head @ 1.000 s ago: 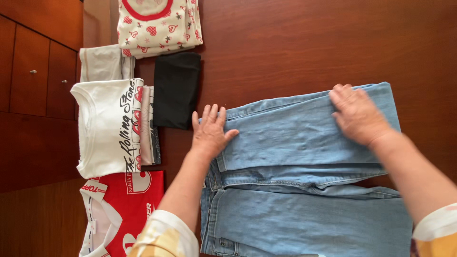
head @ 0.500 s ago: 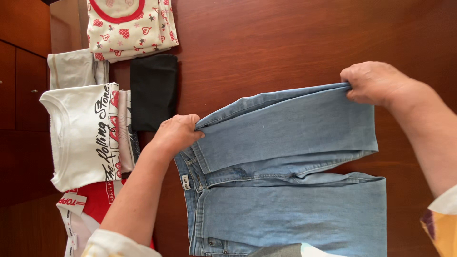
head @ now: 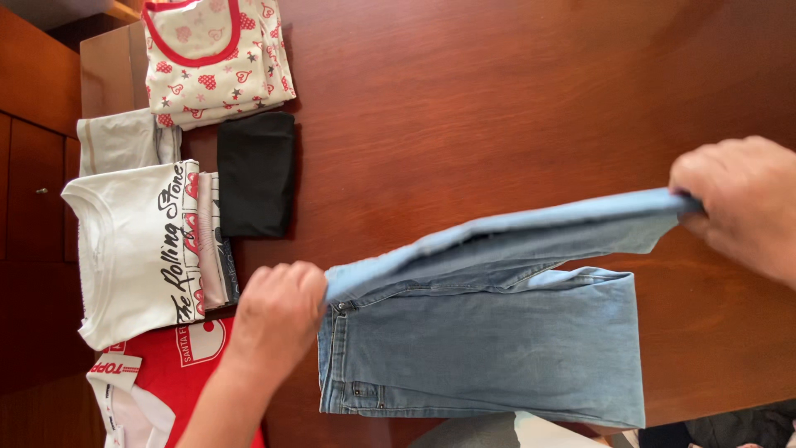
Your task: The person folds a pair of jeans by smoothing the fabric, folding them in half lengthwise, and then folding them multiple times into a square.
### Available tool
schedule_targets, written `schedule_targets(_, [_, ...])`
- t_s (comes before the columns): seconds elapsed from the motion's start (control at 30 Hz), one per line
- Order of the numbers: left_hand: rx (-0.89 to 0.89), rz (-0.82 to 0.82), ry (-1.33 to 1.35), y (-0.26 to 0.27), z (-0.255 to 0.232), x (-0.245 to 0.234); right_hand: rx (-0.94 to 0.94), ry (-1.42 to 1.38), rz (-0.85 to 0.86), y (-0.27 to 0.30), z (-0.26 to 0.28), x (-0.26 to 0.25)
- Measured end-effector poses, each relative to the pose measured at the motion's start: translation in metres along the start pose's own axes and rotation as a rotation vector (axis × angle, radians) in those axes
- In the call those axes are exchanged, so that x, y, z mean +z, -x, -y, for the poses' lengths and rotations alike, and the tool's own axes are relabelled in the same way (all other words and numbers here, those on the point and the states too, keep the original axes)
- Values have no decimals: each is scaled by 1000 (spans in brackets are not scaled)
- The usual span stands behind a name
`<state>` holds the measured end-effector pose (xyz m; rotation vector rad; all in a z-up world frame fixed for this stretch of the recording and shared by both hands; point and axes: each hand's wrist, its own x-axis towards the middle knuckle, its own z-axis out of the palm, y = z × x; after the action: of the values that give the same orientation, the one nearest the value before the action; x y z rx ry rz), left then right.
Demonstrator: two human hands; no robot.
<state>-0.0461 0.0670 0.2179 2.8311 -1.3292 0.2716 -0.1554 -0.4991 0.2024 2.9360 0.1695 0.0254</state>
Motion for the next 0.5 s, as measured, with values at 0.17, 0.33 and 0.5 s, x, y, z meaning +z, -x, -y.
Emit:
schedule_targets(0.17, [109, -230, 12, 66, -55, -1, -138, -99, -387, 116, 71, -14])
schedule_targets(0.33, [140, -290, 38, 149, -109, 70, -69, -129, -209, 271, 133, 122])
schedule_targets(0.5, [196, 40, 128, 208, -116, 150, -45, -247, 77, 294, 166, 173])
